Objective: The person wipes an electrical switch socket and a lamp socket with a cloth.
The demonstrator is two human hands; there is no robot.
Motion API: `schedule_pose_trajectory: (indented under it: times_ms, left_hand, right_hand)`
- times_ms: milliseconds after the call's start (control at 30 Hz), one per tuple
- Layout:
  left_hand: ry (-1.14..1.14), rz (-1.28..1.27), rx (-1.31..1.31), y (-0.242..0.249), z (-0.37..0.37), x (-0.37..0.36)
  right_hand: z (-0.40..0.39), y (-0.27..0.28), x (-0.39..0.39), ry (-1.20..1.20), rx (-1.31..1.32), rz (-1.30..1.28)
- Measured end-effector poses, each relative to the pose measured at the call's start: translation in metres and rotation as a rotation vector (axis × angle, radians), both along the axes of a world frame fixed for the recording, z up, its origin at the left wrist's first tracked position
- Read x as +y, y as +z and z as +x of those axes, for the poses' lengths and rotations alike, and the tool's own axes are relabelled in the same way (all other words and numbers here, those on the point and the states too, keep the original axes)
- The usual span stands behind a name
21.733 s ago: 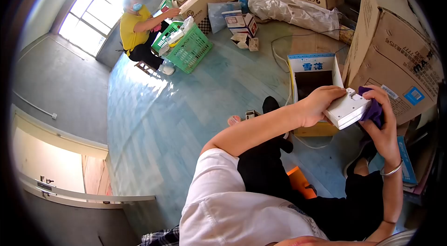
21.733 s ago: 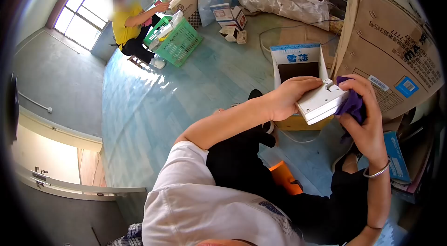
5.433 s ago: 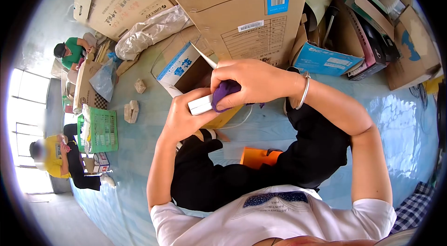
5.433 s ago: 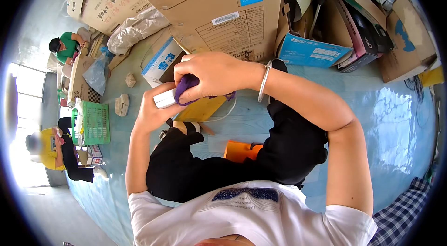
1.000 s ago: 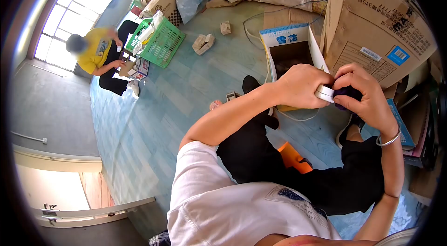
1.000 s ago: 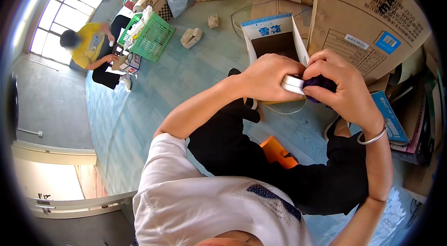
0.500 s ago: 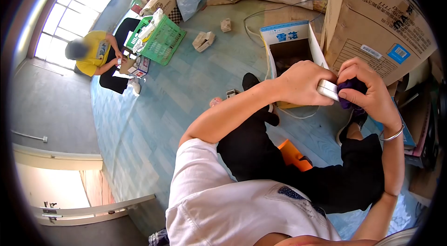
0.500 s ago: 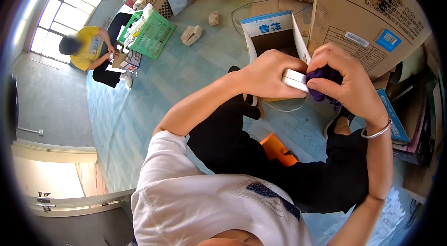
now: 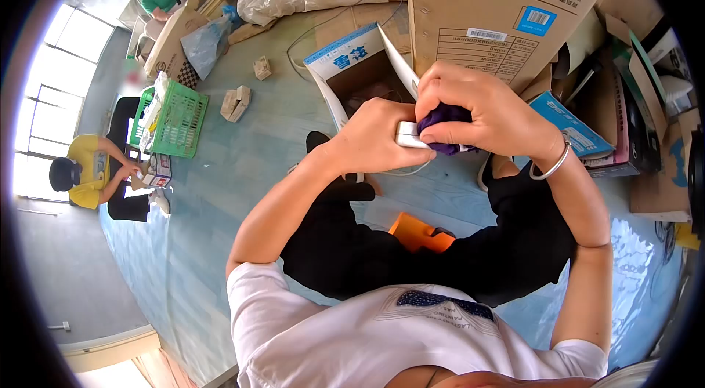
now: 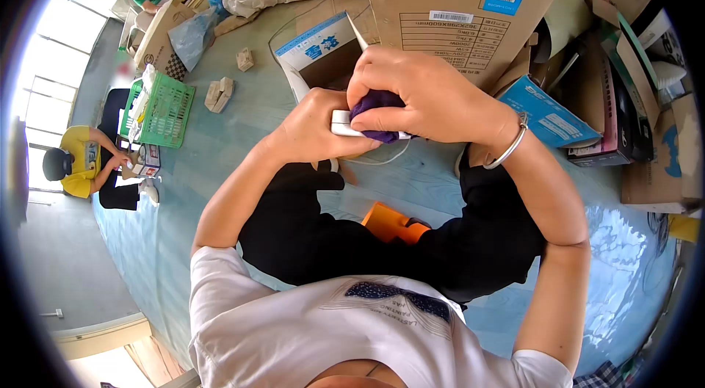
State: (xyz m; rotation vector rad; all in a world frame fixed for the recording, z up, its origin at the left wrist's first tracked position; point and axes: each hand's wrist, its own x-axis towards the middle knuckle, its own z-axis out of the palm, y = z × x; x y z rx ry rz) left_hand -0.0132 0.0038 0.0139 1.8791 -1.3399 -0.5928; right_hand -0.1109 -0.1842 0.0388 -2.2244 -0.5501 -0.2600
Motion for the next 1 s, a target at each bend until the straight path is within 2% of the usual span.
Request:
schedule_pose_trajectory:
  times_ms: [67, 200, 300, 400, 433, 533, 700, 900, 1000]
  left_hand:
    - [0.039, 0.016, 0.016, -0.001, 0.0, -0.001]
    - [0.031, -0.008, -0.012, -0.007, 0.003, -0.002]
    - [0.063, 0.076, -0.048, -0.005, 0.004, -0.003]
    - [0.034, 0.029, 0.0, -0.001, 0.005, -0.001]
    - [0.012, -0.01, -0.032, -0.001, 0.007, 0.0]
    - [-0.006, -0.069, -0.07, -0.006, 0.012, 0.005]
    - [-0.071, -0.09, -0.071, -0.005, 0.011, 0.005]
    - [-0.09, -0.167, -0.117, -0.008, 0.009, 0.003]
    - [-0.097, -0.089, -0.1, -0.006, 0.009, 0.004]
  right_hand:
    - [0.002, -0.002, 0.003, -0.039, -0.084, -0.044]
    - [0.005, -0.008, 0.004, -0.046, -0.087, -0.004]
    - [0.009, -0.012, -0.002, -0.053, -0.024, 0.039]
    - [0.01, -0.009, -0.015, 0.048, 0.093, 0.107]
    - [0.009, -0.007, -0.021, 0.056, 0.087, 0.11]
    - [0.006, -0.007, -0.033, 0.018, 0.283, 0.042]
    - [0.001, -0.003, -0.029, 0.033, 0.286, 0.067]
    - [-0.001, 0.004, -0.019, 0.05, 0.165, 0.091]
    - [-0.001, 0.003, -0.017, 0.047, 0.22, 0.114]
